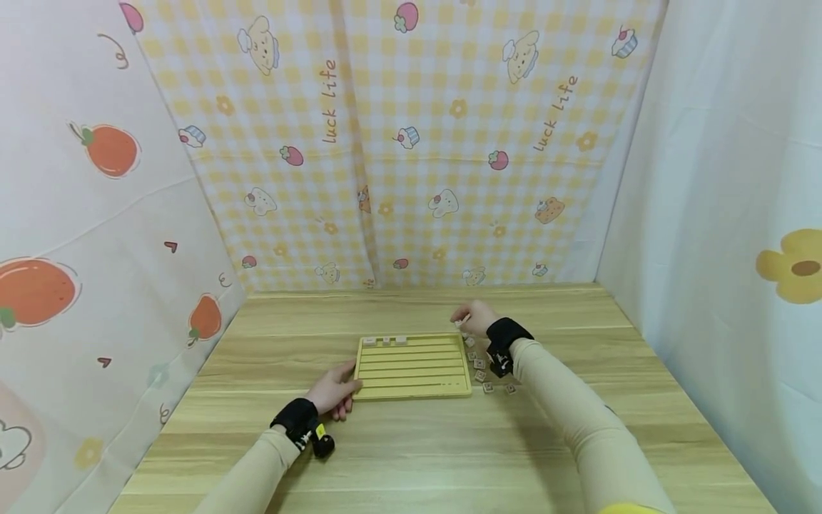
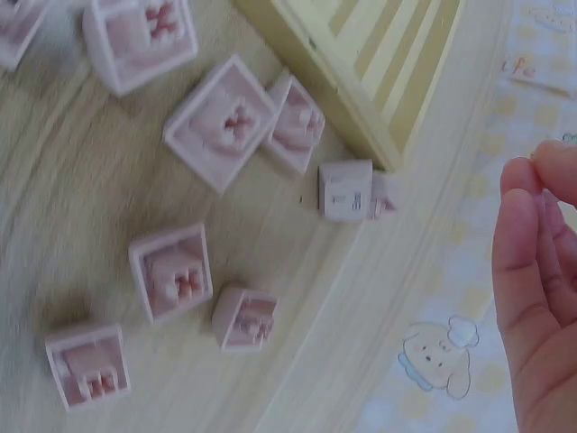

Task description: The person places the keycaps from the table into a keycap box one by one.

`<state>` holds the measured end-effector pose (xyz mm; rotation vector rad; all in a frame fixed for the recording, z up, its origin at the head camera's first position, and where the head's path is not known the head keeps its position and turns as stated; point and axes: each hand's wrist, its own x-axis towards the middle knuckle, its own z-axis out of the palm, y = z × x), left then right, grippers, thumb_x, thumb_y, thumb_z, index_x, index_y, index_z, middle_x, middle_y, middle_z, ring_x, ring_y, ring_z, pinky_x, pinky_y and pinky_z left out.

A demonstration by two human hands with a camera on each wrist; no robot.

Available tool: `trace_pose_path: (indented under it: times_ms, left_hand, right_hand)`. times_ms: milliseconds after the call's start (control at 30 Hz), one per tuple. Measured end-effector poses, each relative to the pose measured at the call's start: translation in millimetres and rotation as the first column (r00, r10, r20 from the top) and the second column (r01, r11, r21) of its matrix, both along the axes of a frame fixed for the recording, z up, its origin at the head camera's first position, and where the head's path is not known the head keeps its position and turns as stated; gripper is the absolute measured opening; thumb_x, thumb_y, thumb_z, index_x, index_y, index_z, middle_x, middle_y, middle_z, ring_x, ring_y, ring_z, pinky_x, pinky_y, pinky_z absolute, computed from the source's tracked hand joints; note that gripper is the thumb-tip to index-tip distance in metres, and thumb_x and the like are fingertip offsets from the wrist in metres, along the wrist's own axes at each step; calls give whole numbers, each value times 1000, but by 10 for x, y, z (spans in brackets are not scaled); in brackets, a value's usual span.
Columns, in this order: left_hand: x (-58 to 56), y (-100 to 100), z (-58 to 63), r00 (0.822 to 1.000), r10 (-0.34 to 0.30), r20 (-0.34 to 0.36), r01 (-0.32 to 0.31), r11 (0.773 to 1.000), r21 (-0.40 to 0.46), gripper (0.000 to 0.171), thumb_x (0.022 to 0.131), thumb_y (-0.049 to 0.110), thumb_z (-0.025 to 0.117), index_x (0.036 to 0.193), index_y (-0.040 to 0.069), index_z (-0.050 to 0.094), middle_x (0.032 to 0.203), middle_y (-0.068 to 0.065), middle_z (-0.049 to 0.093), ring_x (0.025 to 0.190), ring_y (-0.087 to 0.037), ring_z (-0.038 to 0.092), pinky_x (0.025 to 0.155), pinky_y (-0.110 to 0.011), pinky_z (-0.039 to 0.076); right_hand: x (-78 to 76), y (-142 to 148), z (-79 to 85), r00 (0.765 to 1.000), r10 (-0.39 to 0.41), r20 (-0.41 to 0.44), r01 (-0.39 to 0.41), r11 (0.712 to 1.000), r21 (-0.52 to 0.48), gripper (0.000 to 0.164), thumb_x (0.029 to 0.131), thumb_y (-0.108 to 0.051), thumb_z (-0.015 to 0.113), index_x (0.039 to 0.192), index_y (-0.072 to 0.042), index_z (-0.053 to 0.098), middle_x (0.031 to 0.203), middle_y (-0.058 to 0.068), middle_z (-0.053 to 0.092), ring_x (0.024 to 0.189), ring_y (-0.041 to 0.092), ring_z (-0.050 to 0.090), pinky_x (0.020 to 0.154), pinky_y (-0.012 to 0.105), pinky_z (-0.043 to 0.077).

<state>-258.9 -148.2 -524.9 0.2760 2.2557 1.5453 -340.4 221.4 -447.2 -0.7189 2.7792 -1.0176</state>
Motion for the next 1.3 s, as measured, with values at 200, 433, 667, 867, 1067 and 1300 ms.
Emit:
trace_pose_path:
  times_ms: [200, 433, 667, 867, 1067, 1300]
  left_hand:
    - [26, 11, 5, 1000, 0, 6, 0, 1000, 14, 69, 100, 17, 54, 155, 3, 16, 52, -5, 56, 35, -11, 50, 34, -26, 44]
    - [11, 5, 3, 1000, 3, 12, -3, 1000, 14, 69, 100, 17, 54, 155, 2, 15, 52, -4, 56, 35, -11, 51, 34, -25, 44]
    - [2, 0, 8, 1000, 6, -8, -6, 1000, 3, 69, 99, 17, 55, 154, 1, 16, 52, -5, 56, 35, -11, 51, 33, -26, 44]
    - [17, 6, 13, 1000, 7, -18, -7, 1000, -8, 69, 99, 17, 55, 154, 2, 17, 52, -5, 56, 35, -11, 51, 34, -26, 44]
    - [17, 5, 6, 1000, 3, -6, -3, 1000, -2, 69, 99, 17, 55, 155, 3, 17, 53, -5, 56, 36, -11, 51, 34, -26, 44]
    - [14, 2, 7, 1000, 5, -16, -5, 1000, -8, 68, 99, 17, 55, 155, 2, 17, 52, -5, 56, 35, -11, 51, 34, -25, 44]
  right_hand:
    - [-30, -21, -111, 999, 29, 25, -28, 999, -39, 21, 84, 10, 61, 104, 8, 69, 100, 17, 67, 91, 32, 62, 79, 41, 52]
    - [-15, -43, -96, 999, -10, 37, 12, 999, -34, 14, 85, -4, 70, 96, 4, 69, 91, 6, 67, 81, 20, 58, 77, 37, 48]
    - [3, -82, -74, 999, -34, 36, 36, 997, -63, 7, 87, 1, 66, 91, 7, 68, 80, 3, 65, 70, 15, 53, 70, 33, 45]
    - [-13, -110, -85, 1000, 4, 3, -4, 1000, -17, 14, 86, 3, 63, 98, 6, 70, 87, 6, 65, 75, 17, 53, 72, 33, 45]
    - [8, -187, -42, 997, 70, 20, -70, 997, -23, 22, 88, 5, 61, 108, 7, 67, 96, 12, 61, 82, 23, 54, 68, 33, 46]
    - [36, -268, -34, 996, 88, 29, -86, 993, -79, 21, 90, 5, 59, 109, 8, 66, 110, 20, 63, 82, 26, 62, 70, 32, 48]
